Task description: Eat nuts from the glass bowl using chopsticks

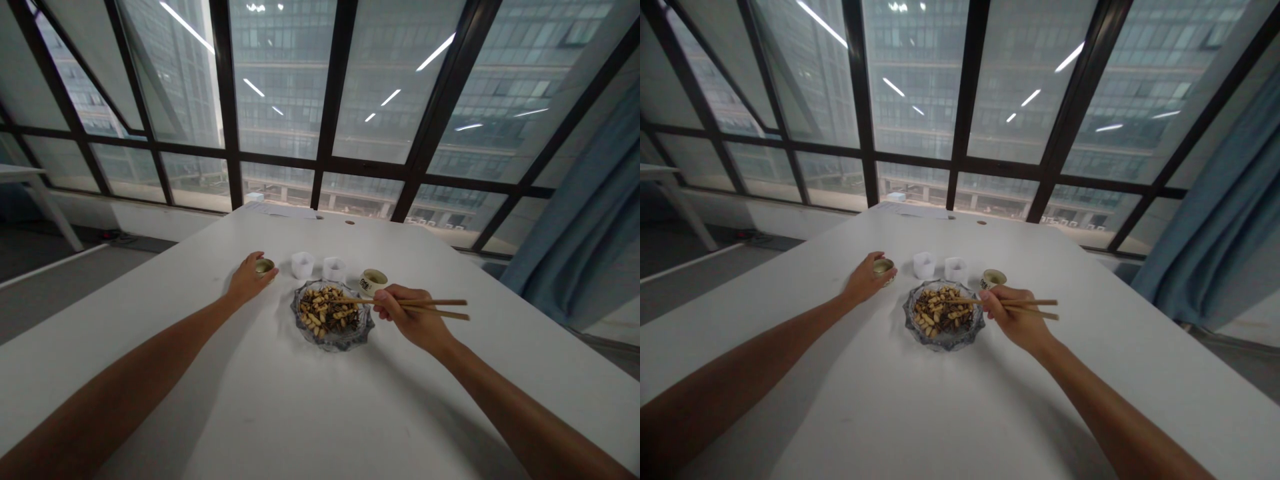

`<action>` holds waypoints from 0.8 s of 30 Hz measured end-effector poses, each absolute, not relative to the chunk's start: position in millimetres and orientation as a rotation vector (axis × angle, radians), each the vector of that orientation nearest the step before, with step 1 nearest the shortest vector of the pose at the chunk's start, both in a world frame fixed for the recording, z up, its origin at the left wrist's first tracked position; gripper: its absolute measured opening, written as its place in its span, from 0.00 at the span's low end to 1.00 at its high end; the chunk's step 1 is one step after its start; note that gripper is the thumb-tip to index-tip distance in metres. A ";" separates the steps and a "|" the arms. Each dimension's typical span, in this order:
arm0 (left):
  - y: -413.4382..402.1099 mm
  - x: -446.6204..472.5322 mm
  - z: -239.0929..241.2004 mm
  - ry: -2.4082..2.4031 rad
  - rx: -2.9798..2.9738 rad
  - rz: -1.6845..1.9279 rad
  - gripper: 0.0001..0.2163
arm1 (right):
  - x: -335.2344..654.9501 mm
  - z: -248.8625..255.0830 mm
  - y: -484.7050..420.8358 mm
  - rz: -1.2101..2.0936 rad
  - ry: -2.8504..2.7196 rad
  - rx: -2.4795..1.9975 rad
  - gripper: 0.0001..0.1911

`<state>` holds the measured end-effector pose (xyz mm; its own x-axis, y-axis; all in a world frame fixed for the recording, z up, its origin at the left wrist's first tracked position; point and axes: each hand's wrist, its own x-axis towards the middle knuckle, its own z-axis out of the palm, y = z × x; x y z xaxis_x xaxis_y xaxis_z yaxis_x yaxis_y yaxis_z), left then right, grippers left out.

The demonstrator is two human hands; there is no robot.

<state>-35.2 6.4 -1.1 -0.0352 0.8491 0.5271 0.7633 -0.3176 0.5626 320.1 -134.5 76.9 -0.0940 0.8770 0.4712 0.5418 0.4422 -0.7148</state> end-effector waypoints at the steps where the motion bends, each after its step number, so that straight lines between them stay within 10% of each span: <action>1: 6.2 -35.3 -1.0 1.778 2.108 1.283 0.27 | 318.1 74.5 -133.8 0.481 -1.727 -1.222 0.27; 24: 3.6 -34.4 1.4 1.800 2.107 1.250 0.28 | 311.5 61.0 -124.8 0.739 -1.282 -1.140 0.28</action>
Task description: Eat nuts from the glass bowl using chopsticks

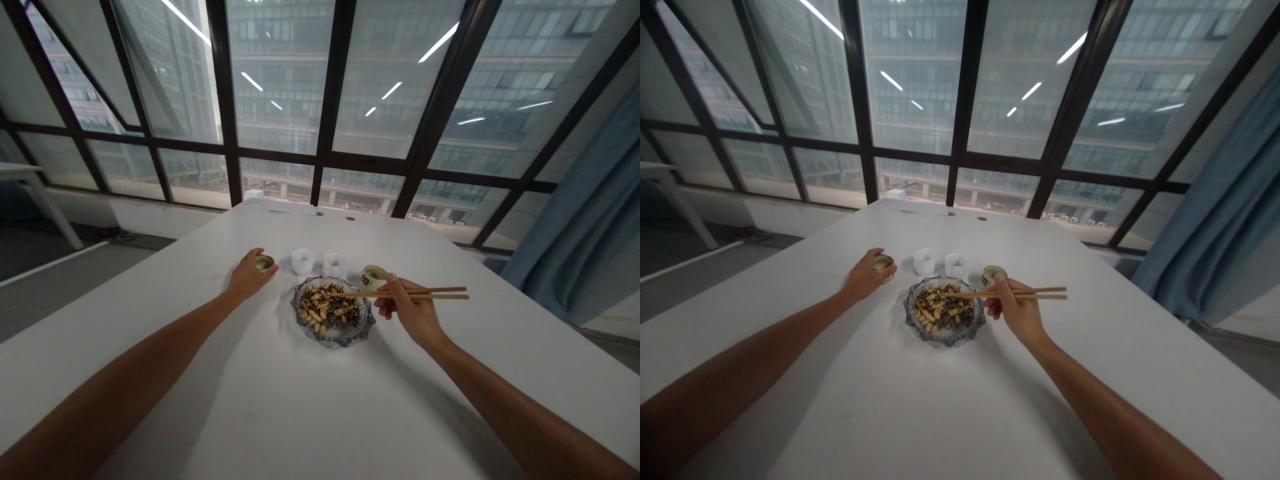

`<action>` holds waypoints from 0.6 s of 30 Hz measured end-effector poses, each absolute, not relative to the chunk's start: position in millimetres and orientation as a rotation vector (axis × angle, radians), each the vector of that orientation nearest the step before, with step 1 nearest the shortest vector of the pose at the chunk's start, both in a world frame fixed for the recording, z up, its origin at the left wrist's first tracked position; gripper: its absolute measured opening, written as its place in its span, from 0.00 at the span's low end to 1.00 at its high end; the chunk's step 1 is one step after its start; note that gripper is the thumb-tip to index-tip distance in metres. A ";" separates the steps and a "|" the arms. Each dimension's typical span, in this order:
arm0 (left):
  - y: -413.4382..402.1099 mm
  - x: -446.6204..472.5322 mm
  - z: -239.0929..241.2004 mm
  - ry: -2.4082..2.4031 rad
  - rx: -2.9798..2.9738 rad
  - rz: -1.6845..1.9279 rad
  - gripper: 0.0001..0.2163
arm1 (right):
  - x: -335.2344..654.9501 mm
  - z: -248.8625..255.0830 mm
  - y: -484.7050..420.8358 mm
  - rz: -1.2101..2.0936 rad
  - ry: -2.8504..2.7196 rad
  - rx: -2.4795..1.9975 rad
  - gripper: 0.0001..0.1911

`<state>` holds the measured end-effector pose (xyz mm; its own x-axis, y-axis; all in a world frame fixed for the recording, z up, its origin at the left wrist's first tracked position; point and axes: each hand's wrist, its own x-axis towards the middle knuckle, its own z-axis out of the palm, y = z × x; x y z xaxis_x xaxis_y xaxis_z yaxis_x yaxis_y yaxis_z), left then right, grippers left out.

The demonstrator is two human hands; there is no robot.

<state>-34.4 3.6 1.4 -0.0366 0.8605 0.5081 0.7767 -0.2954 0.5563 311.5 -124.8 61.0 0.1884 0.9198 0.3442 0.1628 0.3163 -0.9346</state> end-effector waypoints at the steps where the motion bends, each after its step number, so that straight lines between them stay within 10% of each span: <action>1: 3.8 -34.4 1.1 1.803 2.104 1.252 0.27 | 315.4 56.8 -120.0 0.813 -1.187 -1.120 0.28; 18: 0.9 -35.1 4.4 1.805 2.079 1.241 0.28 | 315.8 20.7 -114.7 1.035 -0.611 -1.045 0.23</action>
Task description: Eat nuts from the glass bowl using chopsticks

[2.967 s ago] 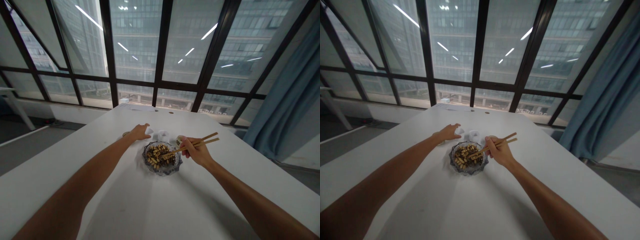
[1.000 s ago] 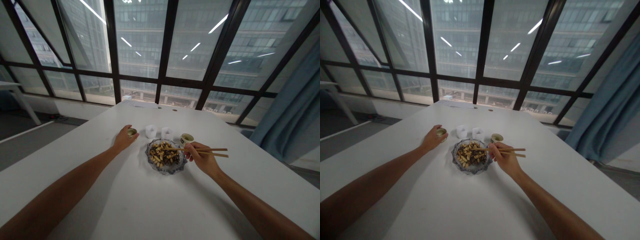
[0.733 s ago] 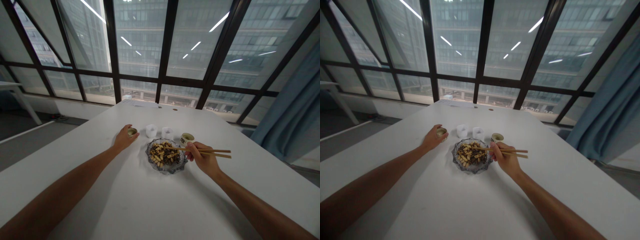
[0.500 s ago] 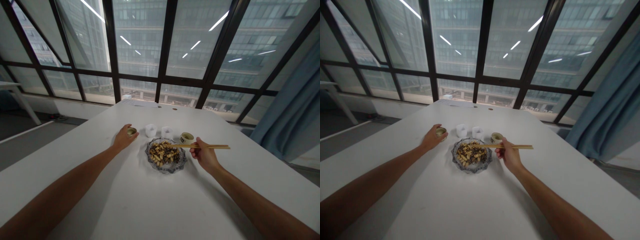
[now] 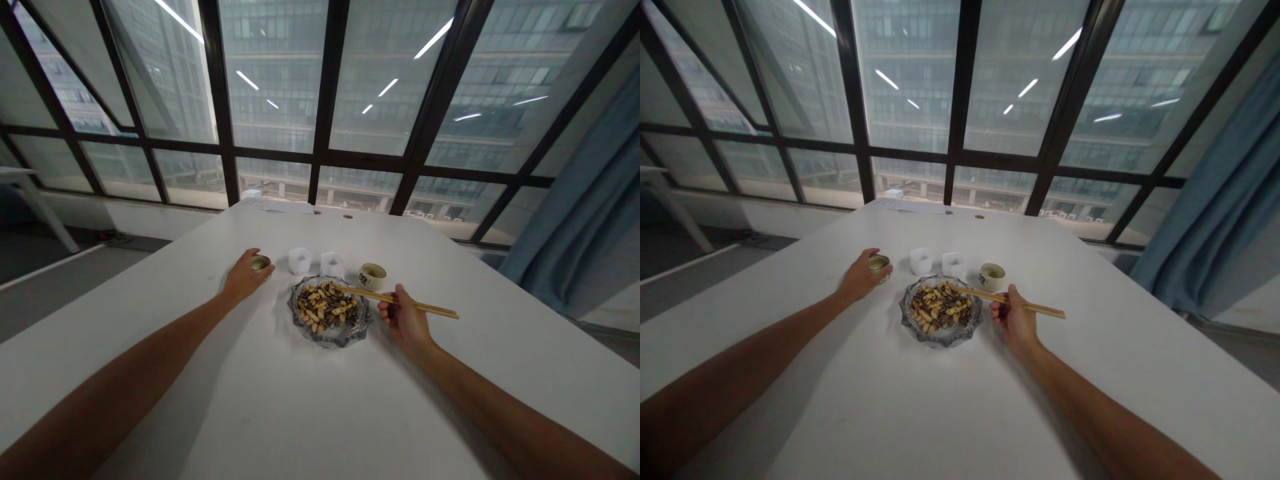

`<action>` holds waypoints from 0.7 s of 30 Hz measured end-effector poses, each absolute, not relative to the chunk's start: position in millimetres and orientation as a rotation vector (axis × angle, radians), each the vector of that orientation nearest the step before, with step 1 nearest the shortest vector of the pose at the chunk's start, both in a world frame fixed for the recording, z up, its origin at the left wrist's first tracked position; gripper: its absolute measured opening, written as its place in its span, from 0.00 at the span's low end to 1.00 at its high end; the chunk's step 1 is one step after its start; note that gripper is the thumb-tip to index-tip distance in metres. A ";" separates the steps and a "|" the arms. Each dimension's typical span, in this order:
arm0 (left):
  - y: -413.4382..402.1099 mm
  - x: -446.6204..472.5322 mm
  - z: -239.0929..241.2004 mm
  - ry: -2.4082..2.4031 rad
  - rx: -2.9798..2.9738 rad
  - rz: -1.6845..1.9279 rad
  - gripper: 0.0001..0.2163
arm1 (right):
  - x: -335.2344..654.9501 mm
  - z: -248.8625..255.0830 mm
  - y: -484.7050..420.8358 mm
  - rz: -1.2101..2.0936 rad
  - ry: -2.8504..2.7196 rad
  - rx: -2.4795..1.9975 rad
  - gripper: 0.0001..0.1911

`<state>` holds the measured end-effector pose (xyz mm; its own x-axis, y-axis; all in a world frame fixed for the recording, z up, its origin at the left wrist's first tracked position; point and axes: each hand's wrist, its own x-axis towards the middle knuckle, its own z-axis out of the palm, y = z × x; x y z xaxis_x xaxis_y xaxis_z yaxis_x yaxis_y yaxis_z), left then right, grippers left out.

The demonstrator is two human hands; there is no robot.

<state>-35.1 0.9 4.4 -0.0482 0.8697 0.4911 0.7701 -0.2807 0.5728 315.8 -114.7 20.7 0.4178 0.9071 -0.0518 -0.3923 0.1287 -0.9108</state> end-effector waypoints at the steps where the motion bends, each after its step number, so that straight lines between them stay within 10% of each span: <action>1: 0.9 -35.2 4.4 1.803 2.081 1.243 0.28 | 313.1 21.1 -116.9 0.995 -0.649 -1.034 0.25; 21: -6.0 -33.1 17.3 2.021 1.956 1.019 0.36 | 305.6 18.0 -124.6 0.834 -0.891 -0.990 0.31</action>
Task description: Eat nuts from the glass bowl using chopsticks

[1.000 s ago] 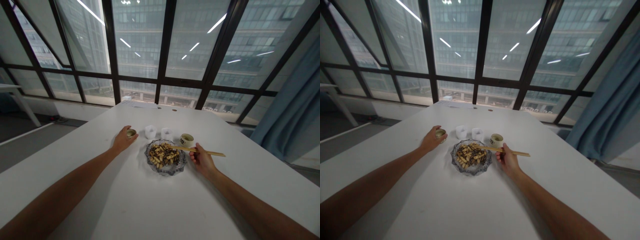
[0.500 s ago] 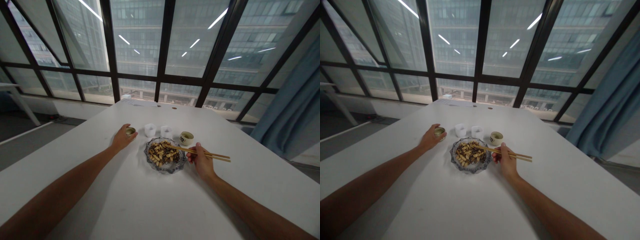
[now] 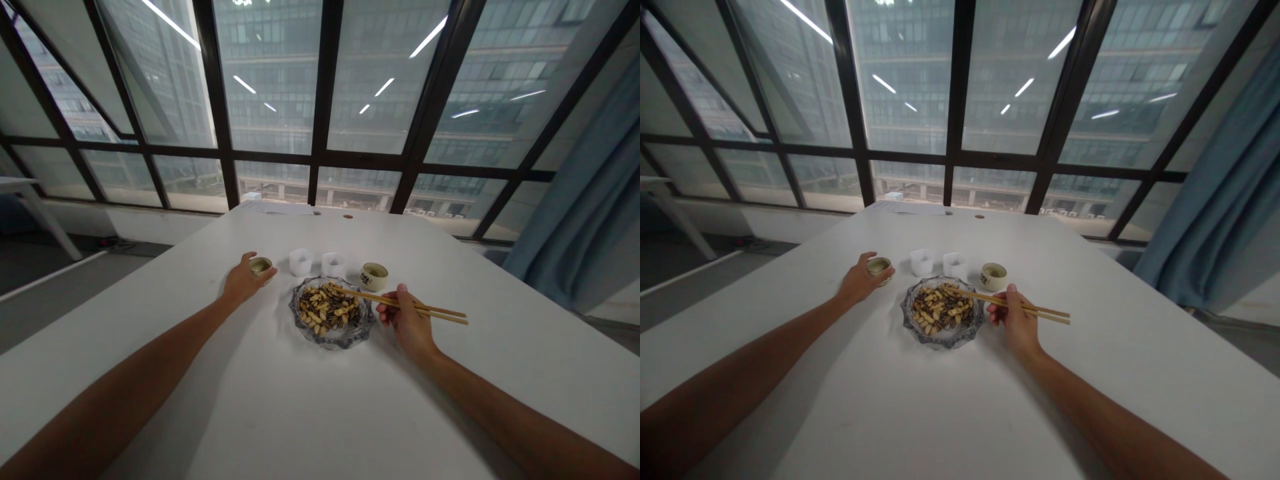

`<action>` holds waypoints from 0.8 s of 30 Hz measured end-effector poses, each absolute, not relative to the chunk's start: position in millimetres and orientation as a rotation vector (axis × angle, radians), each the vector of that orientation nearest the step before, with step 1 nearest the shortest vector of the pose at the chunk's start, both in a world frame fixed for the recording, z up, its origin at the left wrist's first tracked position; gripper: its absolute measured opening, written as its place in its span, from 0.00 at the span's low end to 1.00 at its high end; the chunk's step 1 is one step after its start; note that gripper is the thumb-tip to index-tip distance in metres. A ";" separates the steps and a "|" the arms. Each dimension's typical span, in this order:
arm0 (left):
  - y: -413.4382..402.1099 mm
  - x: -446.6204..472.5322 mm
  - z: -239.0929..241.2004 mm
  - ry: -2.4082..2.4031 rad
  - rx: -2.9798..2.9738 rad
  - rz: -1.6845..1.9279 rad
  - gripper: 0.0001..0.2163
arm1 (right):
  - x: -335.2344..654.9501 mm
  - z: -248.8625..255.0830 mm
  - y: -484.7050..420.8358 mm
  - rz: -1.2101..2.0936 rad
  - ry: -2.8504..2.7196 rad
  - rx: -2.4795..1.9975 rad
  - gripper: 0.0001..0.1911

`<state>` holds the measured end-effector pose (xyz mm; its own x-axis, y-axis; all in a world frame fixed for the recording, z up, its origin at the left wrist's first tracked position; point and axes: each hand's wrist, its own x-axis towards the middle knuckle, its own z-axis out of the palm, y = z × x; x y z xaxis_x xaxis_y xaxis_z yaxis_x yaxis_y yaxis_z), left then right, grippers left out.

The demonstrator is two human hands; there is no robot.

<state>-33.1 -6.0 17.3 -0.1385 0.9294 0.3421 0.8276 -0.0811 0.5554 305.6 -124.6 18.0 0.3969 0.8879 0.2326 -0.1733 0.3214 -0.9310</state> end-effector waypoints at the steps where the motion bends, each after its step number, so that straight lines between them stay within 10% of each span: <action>1: -5.4 -33.4 17.1 2.021 1.945 1.012 0.36 | 306.4 16.6 -125.9 0.765 -0.957 -0.987 0.30; 12: 8.8 -43.2 -1.4 1.656 2.377 1.484 0.31 | 324.0 29.0 -139.3 -0.402 -2.123 -0.462 0.17; 24: 2.1 -39.9 7.1 1.760 2.022 1.338 0.28 | 319.9 17.1 -140.6 0.186 -1.733 -0.896 0.22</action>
